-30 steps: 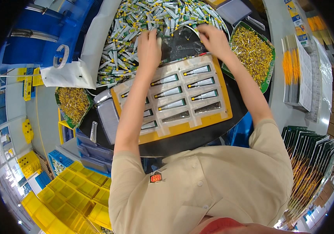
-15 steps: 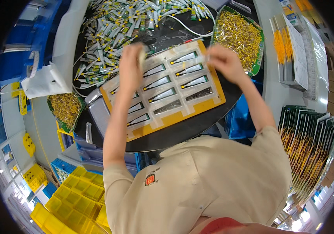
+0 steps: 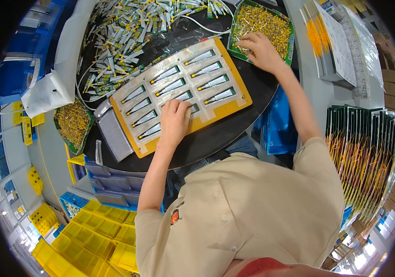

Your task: The person places small yellow components into a yellow tray with multiple slots, then covers the tray with a clear plastic sheet. The person repeats this cycle several times, handling the components and tray by hand.

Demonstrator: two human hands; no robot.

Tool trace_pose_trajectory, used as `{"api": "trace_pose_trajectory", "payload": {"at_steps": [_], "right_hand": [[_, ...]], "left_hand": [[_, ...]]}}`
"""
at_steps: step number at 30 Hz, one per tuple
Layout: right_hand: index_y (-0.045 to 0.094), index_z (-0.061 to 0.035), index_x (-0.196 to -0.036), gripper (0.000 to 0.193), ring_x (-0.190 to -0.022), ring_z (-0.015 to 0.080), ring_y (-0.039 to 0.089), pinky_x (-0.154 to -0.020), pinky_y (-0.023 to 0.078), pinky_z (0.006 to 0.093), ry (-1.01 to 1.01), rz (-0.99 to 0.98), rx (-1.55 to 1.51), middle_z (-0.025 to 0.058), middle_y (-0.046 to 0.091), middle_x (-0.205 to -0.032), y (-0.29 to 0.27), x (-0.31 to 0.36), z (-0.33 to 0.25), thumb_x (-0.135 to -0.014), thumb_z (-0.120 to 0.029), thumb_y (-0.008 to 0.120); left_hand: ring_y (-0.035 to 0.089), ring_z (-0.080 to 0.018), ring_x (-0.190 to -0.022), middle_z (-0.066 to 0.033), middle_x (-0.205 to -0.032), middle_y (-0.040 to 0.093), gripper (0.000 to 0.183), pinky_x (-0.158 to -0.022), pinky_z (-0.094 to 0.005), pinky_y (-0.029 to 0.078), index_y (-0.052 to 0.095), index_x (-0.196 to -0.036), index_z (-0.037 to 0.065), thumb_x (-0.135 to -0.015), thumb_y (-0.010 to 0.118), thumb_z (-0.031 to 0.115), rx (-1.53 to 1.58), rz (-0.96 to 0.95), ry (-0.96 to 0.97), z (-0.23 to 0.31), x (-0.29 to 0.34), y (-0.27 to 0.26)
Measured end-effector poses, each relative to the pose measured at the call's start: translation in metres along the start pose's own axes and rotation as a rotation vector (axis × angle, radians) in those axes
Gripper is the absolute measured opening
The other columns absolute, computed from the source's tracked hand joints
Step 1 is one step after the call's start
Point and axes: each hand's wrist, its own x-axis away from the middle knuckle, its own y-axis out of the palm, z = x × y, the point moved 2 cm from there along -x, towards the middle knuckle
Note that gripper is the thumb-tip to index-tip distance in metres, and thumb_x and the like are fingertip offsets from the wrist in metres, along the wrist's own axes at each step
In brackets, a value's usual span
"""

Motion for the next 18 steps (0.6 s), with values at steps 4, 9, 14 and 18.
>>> {"api": "trace_pose_trajectory", "payload": {"at_steps": [4, 9, 14, 18], "right_hand": [[0.063, -0.0181, -0.122, 0.059, -0.123, 0.0328, 0.050, -0.103, 0.042, 0.0473, -0.148, -0.331, 0.252, 0.0089, 0.056, -0.127, 0.002, -0.018, 0.039, -0.066, -0.010, 0.079], [0.065, -0.0184, -0.104, 0.049, -0.119, 0.0310, 0.053, -0.096, 0.044, 0.0462, -0.206, -0.480, 0.266, 0.0083, 0.056, -0.116, -0.004, -0.040, 0.043, -0.060, -0.017, 0.086], [0.067, -0.0212, -0.108, 0.049, -0.117, 0.0332, 0.057, -0.096, 0.045, 0.0533, -0.200, -0.584, 0.287, 0.0097, 0.060, -0.114, -0.008, -0.044, 0.044, -0.063, -0.024, 0.087], [0.062, -0.0189, -0.105, 0.048, -0.114, 0.0306, 0.059, -0.094, 0.042, 0.0498, -0.129, -0.503, 0.274, 0.0078, 0.062, -0.110, -0.003, -0.040, 0.047, -0.063, -0.021, 0.086]], "left_hand": [[0.056, -0.0349, -0.099, -0.0139, -0.105, 0.060, 0.037, -0.087, -0.0412, 0.047, 0.064, -0.116, 0.005, -0.080, 0.063, -0.002, 0.055, 0.055, -0.016, 0.013, -0.008, -0.008], [0.044, -0.0394, -0.130, -0.0170, -0.145, 0.047, 0.051, -0.108, -0.0532, 0.036, 0.060, -0.136, 0.017, -0.086, 0.067, 0.015, -0.094, -0.078, 0.100, 0.048, -0.031, 0.021], [0.025, -0.0415, -0.147, -0.0159, -0.163, 0.026, 0.060, -0.117, -0.0589, 0.020, 0.051, -0.145, 0.021, -0.089, 0.069, 0.024, -0.172, -0.386, 0.079, 0.056, -0.032, 0.036], [0.025, -0.0424, -0.146, -0.0167, -0.161, 0.028, 0.062, -0.117, -0.0596, 0.020, 0.052, -0.144, 0.017, -0.084, 0.072, 0.018, -0.085, -0.292, 0.127, 0.055, -0.049, 0.027]]}}
